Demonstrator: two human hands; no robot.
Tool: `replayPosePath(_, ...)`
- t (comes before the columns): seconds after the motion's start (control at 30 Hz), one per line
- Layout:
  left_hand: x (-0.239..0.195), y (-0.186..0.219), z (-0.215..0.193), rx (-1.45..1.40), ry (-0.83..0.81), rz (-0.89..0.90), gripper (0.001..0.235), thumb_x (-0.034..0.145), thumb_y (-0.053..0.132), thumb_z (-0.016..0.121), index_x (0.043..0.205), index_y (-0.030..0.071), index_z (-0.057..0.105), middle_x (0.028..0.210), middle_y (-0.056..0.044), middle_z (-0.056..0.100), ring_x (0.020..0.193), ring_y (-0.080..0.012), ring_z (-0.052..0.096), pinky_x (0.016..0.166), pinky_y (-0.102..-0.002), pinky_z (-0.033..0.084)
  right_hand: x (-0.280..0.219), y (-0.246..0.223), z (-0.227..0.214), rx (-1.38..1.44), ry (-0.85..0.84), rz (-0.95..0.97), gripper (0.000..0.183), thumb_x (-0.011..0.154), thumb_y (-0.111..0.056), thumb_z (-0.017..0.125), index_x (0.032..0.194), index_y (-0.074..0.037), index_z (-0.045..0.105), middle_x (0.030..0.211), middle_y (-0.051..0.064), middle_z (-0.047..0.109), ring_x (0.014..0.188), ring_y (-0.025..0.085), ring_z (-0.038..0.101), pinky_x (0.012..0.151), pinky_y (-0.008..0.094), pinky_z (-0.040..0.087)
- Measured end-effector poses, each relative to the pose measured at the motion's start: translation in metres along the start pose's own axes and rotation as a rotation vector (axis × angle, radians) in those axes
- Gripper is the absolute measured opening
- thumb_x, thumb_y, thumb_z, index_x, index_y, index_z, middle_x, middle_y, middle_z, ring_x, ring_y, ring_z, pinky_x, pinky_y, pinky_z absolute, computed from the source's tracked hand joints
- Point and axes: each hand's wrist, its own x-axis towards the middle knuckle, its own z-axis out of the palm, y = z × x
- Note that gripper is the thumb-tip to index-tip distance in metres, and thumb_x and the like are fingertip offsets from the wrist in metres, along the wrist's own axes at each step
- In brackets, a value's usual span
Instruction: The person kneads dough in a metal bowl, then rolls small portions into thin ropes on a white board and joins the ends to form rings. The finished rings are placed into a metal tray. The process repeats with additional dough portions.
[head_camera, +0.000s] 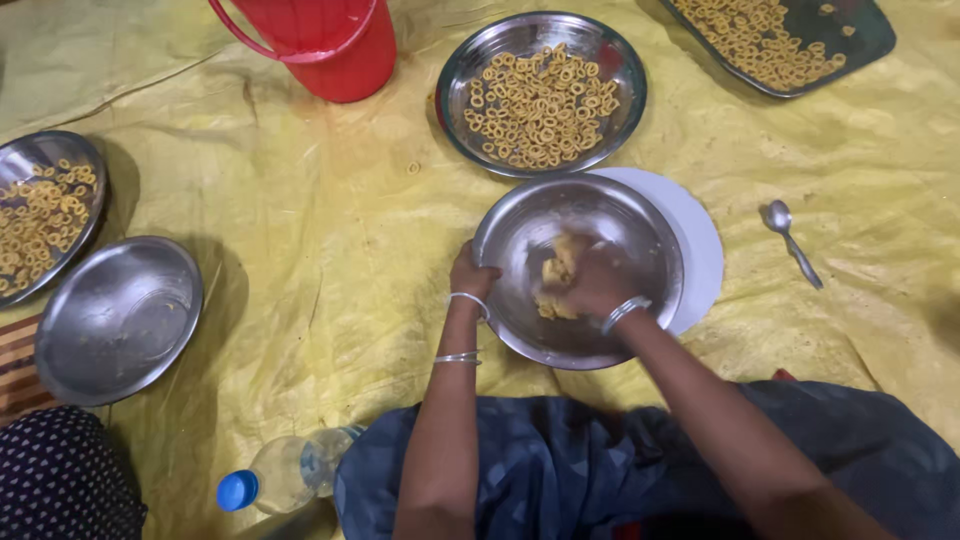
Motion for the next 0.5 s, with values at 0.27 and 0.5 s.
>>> replayPosePath(0.27, -0.014, -0.003, 0.012, -0.145, 0.001, 0.031, 0.079, 0.061, -0.008, 0.071, 0.136, 0.007, 0.051, 0.118, -0.017, 0.071, 0.109, -0.0319, 0.07, 0.094, -0.038, 0.056, -0.002, -0.011, 0.041, -0.316, 0.051, -0.058, 0.076, 0.074, -0.052, 0.082, 0.141, -0.028, 0.054, 0.153, 0.018, 0.046, 0.137, 0.043, 0.042, 0.096, 0.069, 0.044)
replayPosePath(0.5, -0.022, 0.011, 0.029, -0.056, 0.091, -0.062, 0.064, 0.067, -0.002, 0.071, 0.128, 0.011, 0.056, 0.109, -0.021, 0.074, 0.104, -0.0386, 0.072, 0.09, -0.041, 0.056, 0.076, 0.02, -0.004, -0.142, -0.101, -0.153, 0.036, 0.095, -0.053, 0.052, 0.118, -0.036, 0.074, 0.123, 0.005, 0.075, 0.104, 0.033, 0.072, 0.093, 0.052, 0.055)
